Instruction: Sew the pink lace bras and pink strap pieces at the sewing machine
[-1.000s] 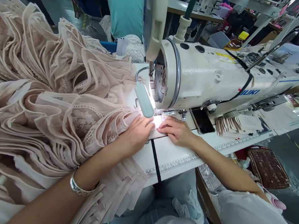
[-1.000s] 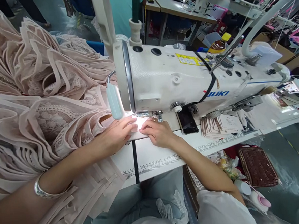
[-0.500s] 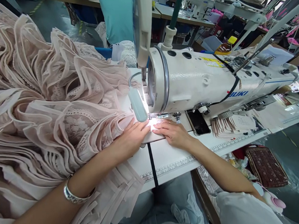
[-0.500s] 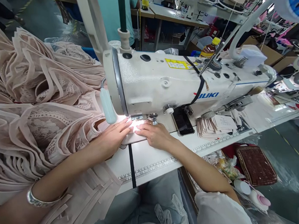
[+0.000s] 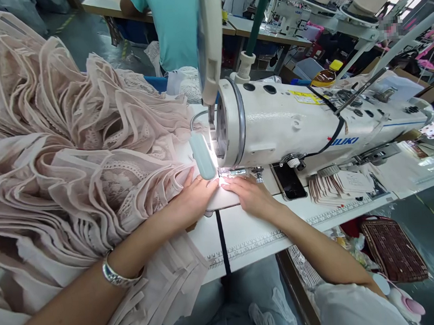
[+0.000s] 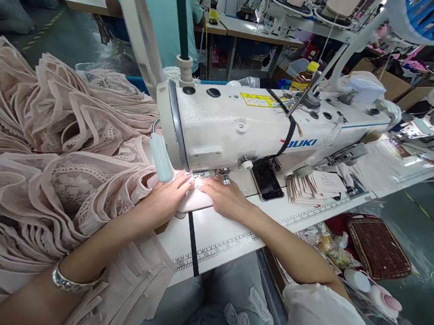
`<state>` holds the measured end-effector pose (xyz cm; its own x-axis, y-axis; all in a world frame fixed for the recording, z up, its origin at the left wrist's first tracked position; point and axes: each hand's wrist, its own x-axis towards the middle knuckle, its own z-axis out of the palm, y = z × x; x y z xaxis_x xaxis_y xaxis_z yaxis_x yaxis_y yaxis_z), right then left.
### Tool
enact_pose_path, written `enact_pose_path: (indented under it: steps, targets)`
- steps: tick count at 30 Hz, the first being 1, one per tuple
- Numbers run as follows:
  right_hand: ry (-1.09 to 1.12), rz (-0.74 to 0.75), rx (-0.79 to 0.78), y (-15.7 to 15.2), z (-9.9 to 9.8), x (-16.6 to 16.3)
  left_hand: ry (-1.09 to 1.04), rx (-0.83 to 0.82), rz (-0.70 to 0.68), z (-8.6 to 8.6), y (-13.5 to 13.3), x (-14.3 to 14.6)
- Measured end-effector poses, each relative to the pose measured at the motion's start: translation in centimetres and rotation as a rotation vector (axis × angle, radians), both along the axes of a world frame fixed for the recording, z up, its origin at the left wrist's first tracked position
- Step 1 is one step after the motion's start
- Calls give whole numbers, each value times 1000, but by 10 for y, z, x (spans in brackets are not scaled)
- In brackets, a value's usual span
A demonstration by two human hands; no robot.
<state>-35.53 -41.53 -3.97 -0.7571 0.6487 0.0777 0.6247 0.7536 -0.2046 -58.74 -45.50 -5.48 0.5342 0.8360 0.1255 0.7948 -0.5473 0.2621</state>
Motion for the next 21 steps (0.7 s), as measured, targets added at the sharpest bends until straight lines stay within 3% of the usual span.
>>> enact_pose_path:
  steps: [8, 13, 21]
  targets:
    - [-37, -21, -10, 7, -8, -2, -25, -20, 116, 25, 5, 15]
    - [-38, 31, 51, 9, -12, -2, -74, -97, 197, 31, 10, 20]
    - [-66, -25, 17, 10, -10, -4, -96, 50, 300, 32, 12, 23]
